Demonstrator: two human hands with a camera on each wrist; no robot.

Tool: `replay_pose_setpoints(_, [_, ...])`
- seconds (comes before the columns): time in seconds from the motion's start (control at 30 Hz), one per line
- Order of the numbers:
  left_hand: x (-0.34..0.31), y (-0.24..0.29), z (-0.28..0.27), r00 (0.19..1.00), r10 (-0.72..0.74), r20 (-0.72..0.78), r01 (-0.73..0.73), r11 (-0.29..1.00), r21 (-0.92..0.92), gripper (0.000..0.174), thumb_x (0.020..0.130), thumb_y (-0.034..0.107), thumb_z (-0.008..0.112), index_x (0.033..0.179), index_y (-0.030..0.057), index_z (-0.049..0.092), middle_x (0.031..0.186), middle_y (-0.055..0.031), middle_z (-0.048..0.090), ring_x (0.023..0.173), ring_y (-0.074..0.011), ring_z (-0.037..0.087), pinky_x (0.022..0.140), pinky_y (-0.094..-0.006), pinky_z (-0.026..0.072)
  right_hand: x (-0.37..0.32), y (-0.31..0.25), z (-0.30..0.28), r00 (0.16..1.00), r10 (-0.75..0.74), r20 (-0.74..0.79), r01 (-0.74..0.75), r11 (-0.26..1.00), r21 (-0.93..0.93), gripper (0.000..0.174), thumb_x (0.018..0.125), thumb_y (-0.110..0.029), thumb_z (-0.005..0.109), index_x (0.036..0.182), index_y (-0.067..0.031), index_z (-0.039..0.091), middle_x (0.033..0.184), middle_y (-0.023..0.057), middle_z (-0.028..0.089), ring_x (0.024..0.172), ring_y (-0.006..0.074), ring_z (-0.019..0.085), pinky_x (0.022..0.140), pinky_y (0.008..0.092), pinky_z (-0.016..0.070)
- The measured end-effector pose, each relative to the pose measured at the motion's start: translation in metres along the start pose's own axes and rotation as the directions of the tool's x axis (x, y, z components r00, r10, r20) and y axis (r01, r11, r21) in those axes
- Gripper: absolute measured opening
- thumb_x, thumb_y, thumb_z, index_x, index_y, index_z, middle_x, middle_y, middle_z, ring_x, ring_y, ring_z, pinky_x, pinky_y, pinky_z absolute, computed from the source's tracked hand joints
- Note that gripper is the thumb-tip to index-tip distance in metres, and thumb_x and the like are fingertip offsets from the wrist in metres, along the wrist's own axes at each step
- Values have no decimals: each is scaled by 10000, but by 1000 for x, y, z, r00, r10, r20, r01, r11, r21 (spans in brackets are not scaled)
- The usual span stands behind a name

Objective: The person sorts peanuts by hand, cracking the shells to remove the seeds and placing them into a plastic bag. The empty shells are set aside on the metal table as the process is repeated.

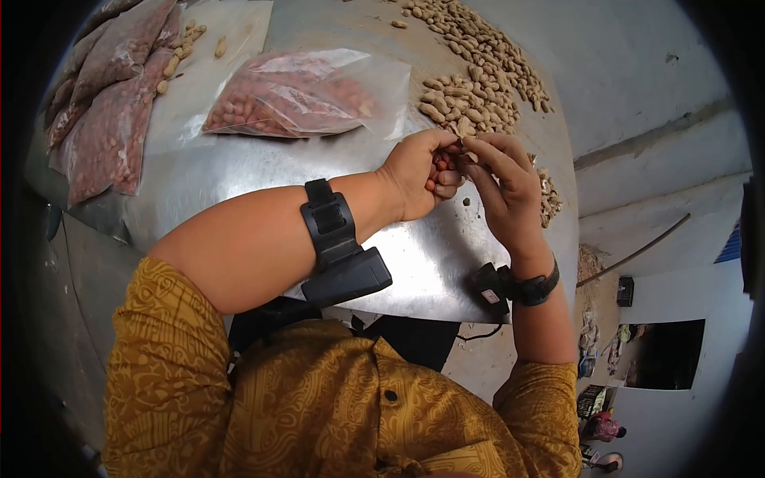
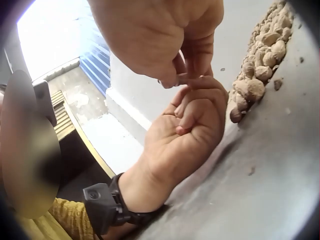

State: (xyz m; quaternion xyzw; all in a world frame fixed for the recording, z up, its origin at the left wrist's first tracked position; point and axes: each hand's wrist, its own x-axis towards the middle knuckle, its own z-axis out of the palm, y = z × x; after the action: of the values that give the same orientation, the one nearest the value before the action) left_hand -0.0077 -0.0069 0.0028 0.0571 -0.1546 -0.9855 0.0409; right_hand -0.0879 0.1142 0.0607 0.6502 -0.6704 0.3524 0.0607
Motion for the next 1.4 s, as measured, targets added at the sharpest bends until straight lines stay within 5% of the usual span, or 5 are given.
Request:
replay_pose_setpoints(0.23, [0, 1, -1, 1000, -12, 8, 12, 1000, -21, 208, 841, 224, 488, 660, 128, 454, 559, 12, 424, 405, -74, 328, 361, -190, 213, 8, -5, -3, 975, 206, 83, -220, 947, 234, 240, 759, 30, 614, 993, -20, 637, 1031, 78, 540, 839, 154, 566, 726, 266, 476])
replay_pose_setpoints(0.63, [-5, 1, 2, 1000, -23, 0, 23, 1000, -15, 150, 868, 140, 413, 729, 101, 452, 620, 9, 413, 459, -67, 333, 396, -191, 236, 14, -6, -1, 954, 260, 149, -286, 938, 194, 224, 779, 1, 622, 1001, -27, 639, 1039, 87, 578, 751, 98, 575, 687, 233, 475])
replay_pose_setpoints(0.83, [-7, 2, 3, 998, -13, 62, 6, 994, 112, 115, 860, 119, 453, 749, 92, 467, 624, 13, 404, 471, -55, 337, 398, -185, 231, 11, 3, -8, 842, 451, 295, -539, 726, 427, 235, 816, -56, 619, 1048, -18, 615, 896, 52, 618, 689, 71, 532, 590, 197, 444])
replay_pose_setpoints(1.23, [-11, -4, 3, 990, 144, -13, -135, 953, 273, 117, 844, 152, 603, 807, 57, 546, 670, -10, 504, 511, -43, 403, 424, -173, 294, -6, 15, 7, 790, 574, 216, -333, 106, 937, 256, 859, -148, 594, 1054, 17, 575, 857, 57, 592, 622, 113, 478, 597, 212, 434])
replay_pose_setpoints(1.4, [-9, -5, 12, 797, 565, 215, -468, 352, 811, 120, 818, 141, 618, 893, 47, 617, 700, -6, 551, 588, -70, 497, 530, -204, 414, -11, 14, 11, 769, 583, 263, -326, 4, 945, 247, 899, -197, 532, 1031, 10, 556, 875, 62, 587, 642, 106, 504, 598, 218, 451])
